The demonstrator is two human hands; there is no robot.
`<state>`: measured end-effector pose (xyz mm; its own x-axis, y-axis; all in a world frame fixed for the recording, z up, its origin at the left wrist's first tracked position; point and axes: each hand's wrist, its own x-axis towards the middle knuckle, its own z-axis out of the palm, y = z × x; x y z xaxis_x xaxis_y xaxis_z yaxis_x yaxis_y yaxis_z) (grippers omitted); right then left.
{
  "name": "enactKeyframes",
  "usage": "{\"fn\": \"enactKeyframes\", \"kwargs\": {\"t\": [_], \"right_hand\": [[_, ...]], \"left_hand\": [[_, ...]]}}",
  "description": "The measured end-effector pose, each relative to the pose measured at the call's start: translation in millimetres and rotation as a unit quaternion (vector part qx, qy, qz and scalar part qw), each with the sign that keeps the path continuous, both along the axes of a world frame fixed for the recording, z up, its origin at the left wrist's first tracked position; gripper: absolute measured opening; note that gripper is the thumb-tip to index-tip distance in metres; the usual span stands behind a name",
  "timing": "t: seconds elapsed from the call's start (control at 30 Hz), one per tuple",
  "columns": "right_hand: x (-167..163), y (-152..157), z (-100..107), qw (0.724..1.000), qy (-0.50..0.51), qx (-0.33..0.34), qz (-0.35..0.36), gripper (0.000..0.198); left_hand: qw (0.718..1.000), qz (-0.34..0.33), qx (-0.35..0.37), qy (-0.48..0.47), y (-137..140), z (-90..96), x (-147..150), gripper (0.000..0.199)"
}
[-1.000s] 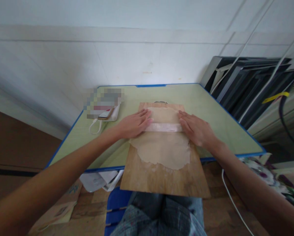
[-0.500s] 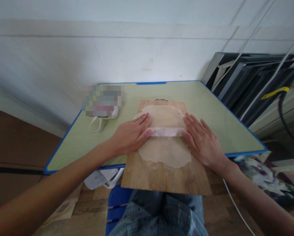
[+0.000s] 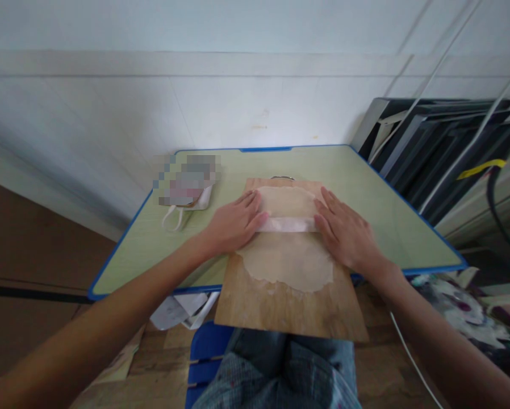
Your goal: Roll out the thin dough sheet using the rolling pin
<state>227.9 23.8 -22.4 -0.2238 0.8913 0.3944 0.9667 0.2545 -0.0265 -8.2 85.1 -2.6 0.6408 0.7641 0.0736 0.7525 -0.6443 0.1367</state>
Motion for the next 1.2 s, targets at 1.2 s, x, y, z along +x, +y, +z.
{"fn": "enactKeyframes", "kwargs": {"t": [1.2], "right_hand": [[9, 13, -2, 0.998, 0.05, 0.007, -0.022, 0.049]], "left_hand": [[0.997, -0.046, 0.035, 0.053, 44, -8.7, 12, 0.049]]}}
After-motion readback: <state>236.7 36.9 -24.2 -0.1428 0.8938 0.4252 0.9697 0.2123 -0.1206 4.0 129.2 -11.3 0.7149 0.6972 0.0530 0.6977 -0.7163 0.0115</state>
